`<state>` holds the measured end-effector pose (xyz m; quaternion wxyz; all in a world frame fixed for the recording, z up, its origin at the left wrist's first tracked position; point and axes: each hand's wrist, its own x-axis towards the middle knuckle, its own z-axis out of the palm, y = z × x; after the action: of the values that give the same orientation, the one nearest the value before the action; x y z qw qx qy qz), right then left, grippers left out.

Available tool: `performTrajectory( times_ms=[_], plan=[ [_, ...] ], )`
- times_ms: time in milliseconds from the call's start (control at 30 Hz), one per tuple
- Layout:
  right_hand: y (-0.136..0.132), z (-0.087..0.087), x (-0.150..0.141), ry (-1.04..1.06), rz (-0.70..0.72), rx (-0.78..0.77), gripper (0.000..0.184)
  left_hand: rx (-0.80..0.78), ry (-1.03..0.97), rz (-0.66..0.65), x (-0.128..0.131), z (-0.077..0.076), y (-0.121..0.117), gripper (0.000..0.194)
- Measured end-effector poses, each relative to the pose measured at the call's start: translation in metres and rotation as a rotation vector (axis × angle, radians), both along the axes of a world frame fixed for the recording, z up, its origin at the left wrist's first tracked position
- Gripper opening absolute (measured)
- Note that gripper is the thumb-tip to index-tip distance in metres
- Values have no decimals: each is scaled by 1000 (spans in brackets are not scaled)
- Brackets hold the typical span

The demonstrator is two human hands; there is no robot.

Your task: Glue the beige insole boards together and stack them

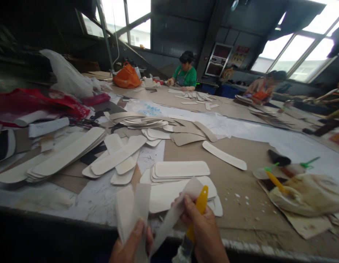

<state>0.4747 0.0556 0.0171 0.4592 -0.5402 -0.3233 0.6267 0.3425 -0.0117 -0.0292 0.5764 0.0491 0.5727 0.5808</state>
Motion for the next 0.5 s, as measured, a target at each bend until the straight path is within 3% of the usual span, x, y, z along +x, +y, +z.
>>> performTrajectory(
  times_ms=[100,233,333,500],
  plan=[
    [12,15,18,-214,193,-5,35,59,-102,23,-14,-3,8,50],
    [44,20,23,-675,679,156,30,33,-33,-42,-32,1,23,58],
    [70,18,11,-817,997,190,28,47,62,-140,-39,4,34,47],
    [97,20,-18,-959,1222,168,25,65,227,-260,-45,10,45,32]
  ],
)
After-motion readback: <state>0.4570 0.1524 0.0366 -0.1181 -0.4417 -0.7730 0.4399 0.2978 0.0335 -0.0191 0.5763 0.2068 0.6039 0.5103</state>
